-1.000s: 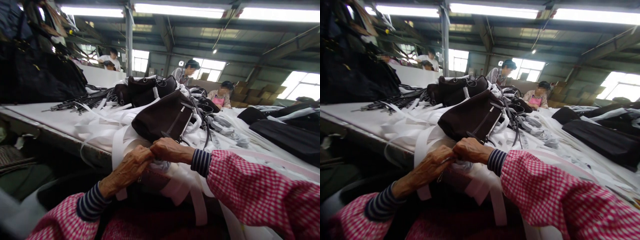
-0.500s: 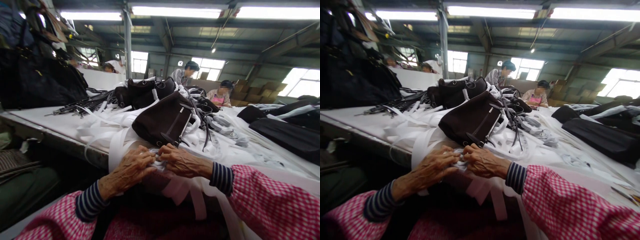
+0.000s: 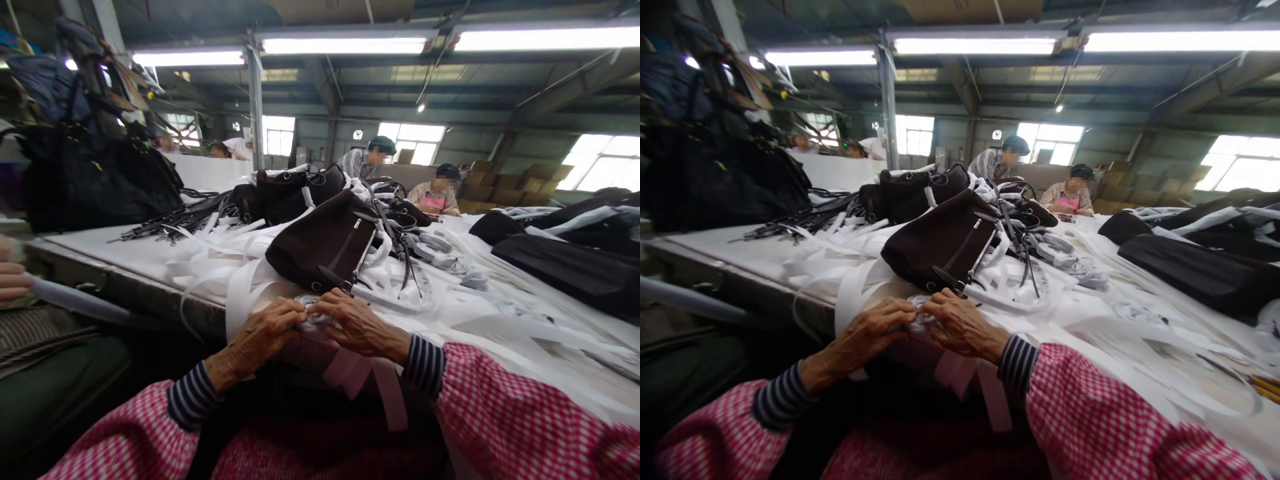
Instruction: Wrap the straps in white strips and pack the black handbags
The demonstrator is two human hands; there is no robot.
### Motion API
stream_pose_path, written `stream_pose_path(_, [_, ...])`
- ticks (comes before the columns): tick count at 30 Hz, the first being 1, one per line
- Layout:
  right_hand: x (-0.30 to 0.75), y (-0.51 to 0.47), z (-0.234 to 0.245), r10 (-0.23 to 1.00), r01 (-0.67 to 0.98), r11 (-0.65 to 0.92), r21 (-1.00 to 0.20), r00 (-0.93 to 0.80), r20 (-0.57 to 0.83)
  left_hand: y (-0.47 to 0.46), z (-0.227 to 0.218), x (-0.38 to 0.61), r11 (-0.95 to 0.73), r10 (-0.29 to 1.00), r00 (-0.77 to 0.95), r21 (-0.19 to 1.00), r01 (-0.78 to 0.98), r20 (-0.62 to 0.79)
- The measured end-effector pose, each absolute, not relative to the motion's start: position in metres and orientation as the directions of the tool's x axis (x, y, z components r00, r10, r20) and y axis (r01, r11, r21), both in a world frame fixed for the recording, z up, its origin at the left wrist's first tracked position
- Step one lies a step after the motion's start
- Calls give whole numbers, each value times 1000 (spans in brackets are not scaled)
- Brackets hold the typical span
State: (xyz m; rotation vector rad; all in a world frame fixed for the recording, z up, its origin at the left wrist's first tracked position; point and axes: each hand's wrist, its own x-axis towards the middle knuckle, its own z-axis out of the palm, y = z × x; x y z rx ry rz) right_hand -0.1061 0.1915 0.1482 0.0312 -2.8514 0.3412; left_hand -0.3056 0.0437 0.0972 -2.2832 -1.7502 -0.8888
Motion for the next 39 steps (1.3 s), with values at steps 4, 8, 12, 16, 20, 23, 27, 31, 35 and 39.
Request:
stream_pose_path(4, [-111, 193, 148, 96, -25, 932, -360, -945, 313, 43, 96, -304, -334, 825, 173, 217, 917, 537])
stream_pose_path(8, [-128, 202, 153, 180, 41, 853, -521, -959, 219, 43, 97, -302, -313, 811, 147, 207, 927, 567])
stream_pose_path(12, [-143, 204, 164, 261, 187, 832, -522, -963, 70, 43, 92, -305, -326, 777, 146, 194, 925, 612])
stream_pose_path(16, [-152, 201, 177, 243, 244, 835, -494, -968, -67, 42, 85, -306, -371, 719, 153, 189, 909, 678])
stream_pose_path(20, [-156, 201, 183, 188, 216, 849, -483, -976, -108, 43, 84, -305, -413, 686, 156, 203, 888, 711])
stream_pose_path(23, [-159, 203, 184, 168, 212, 857, -470, -977, -134, 46, 88, -305, -435, 700, 173, 222, 873, 693])
stream_pose_path(27, [-170, 200, 186, 174, 251, 878, -407, -961, -217, 48, 96, -307, -416, 780, 188, 270, 868, 597])
stream_pose_path(31, [-178, 198, 186, 205, 285, 891, -355, -947, -247, 50, 94, -311, -399, 781, 163, 281, 873, 602])
stream_pose_path(35, [-168, 202, 183, 148, 212, 880, -425, -973, -179, 48, 84, -314, -376, 770, 131, 278, 884, 625])
stream_pose_path(39, [-141, 207, 174, 100, 78, 796, -600, -995, 3, 45, 82, -313, -358, 811, 182, 224, 907, 556])
